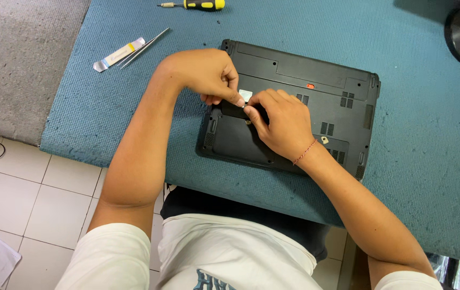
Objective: The person uses a screwdriver to remove screws from the bottom cover of a laptop. They then use a prying tool to detach the cover, exposing the internal components. The person continues to remove additional screws from the exposed chassis.
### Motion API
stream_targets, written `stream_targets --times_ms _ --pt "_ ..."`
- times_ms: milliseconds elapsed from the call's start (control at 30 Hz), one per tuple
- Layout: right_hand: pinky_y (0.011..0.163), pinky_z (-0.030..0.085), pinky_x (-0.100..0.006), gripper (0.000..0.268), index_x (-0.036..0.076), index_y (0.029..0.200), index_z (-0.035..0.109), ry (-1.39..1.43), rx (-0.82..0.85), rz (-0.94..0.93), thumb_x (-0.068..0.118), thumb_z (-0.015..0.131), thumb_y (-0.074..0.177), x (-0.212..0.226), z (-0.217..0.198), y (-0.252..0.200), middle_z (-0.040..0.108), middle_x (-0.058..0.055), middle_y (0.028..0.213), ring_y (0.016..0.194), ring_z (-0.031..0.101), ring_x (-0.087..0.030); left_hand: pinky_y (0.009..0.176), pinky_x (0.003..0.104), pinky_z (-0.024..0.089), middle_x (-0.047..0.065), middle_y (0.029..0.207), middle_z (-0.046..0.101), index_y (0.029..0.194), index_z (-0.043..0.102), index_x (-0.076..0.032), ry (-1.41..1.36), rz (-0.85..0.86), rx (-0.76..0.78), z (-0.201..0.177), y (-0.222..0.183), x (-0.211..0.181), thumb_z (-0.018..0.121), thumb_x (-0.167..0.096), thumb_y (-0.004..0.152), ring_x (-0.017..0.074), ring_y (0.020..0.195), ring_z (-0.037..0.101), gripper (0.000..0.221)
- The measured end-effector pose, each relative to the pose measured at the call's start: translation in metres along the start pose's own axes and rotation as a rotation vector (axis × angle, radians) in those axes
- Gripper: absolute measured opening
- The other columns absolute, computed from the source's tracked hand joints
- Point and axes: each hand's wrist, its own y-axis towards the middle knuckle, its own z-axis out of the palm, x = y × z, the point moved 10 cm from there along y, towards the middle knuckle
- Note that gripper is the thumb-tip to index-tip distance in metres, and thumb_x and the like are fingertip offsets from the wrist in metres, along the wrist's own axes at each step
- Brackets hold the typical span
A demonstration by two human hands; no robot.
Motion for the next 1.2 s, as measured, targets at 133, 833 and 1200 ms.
stream_targets --times_ms 133,833,1200 --pt "0.063 0.046 -0.041 0.018 0.017 0.098 0.066 -0.031 0.002 0.015 0.034 0.065 0.104 -0.003 0.002 0.002 0.065 0.004 0.084 0.076 0.06 -0.024 0.058 0.025 0.05 0.003 0.064 0.071 0.075 0.069 -0.014 -0.037 -0.024 -0.039 0.0 0.006 0.0 0.074 -0.046 0.097 0.0121 0.057 0.067 0.04" --pt "0.06 0.047 -0.049 0.047 0.017 0.096 0.066 -0.045 0.161 0.229 0.062 0.057 0.1 -0.017 0.007 0.004 0.071 -0.006 0.078 0.077 0.067 -0.033 0.06 0.025 0.048 -0.002 0.066 0.069 0.09 0.078 -0.017 -0.068 0.212 -0.009 0.001 0.011 -0.009 0.07 -0.031 0.097 0.0102 0.058 0.064 0.017" --pt "0.053 0.045 -0.049 0.046 0.017 0.096 0.063 -0.031 0.07 0.18 0.062 0.056 0.1 -0.02 -0.005 0.001 0.07 -0.004 0.07 0.07 0.069 -0.032 0.069 0.032 0.058 0.006 0.098 0.078 0.134 0.053 -0.019 -0.203 0.085 0.275 0.035 0.001 -0.023 0.084 0.001 0.075 0.0244 0.067 0.077 0.069"
